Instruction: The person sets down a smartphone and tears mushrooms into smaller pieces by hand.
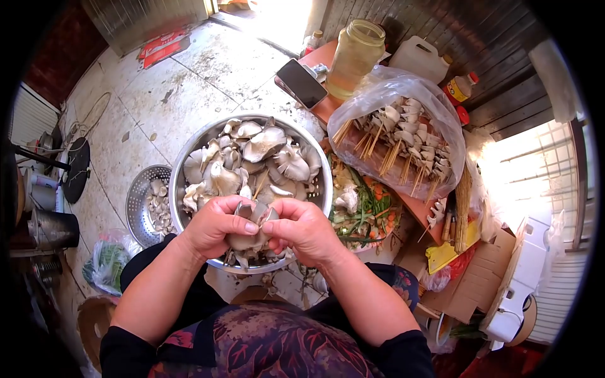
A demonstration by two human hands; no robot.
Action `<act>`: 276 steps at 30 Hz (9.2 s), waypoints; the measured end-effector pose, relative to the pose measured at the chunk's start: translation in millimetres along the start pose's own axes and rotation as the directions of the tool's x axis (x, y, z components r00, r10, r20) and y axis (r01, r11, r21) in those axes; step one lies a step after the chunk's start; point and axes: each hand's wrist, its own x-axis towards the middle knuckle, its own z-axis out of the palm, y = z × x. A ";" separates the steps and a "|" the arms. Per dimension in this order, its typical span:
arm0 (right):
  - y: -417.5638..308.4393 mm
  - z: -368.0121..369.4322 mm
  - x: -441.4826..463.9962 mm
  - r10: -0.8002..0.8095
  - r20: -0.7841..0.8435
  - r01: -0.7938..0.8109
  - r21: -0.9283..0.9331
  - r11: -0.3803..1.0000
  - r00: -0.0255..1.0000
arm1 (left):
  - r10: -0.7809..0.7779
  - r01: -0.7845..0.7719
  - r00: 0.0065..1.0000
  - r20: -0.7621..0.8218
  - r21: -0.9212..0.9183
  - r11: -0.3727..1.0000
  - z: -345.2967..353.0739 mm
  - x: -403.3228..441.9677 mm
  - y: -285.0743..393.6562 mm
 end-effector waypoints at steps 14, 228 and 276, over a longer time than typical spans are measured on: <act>2.1 -0.4 1.9 0.023 -0.047 -0.031 -0.178 0.983 0.999 | 0.104 -0.074 0.994 -0.027 0.532 0.843 12.3 2.8 0.6; 14.5 -6.2 2.2 -0.156 -0.122 0.092 -0.418 0.904 0.980 | 0.209 -0.050 0.959 -0.189 0.615 0.787 3.7 -0.4 3.5; 15.3 0.3 0.8 -0.046 -0.136 0.036 -0.075 0.997 0.990 | -0.002 0.008 1.000 -0.025 0.261 0.965 4.4 -6.9 1.9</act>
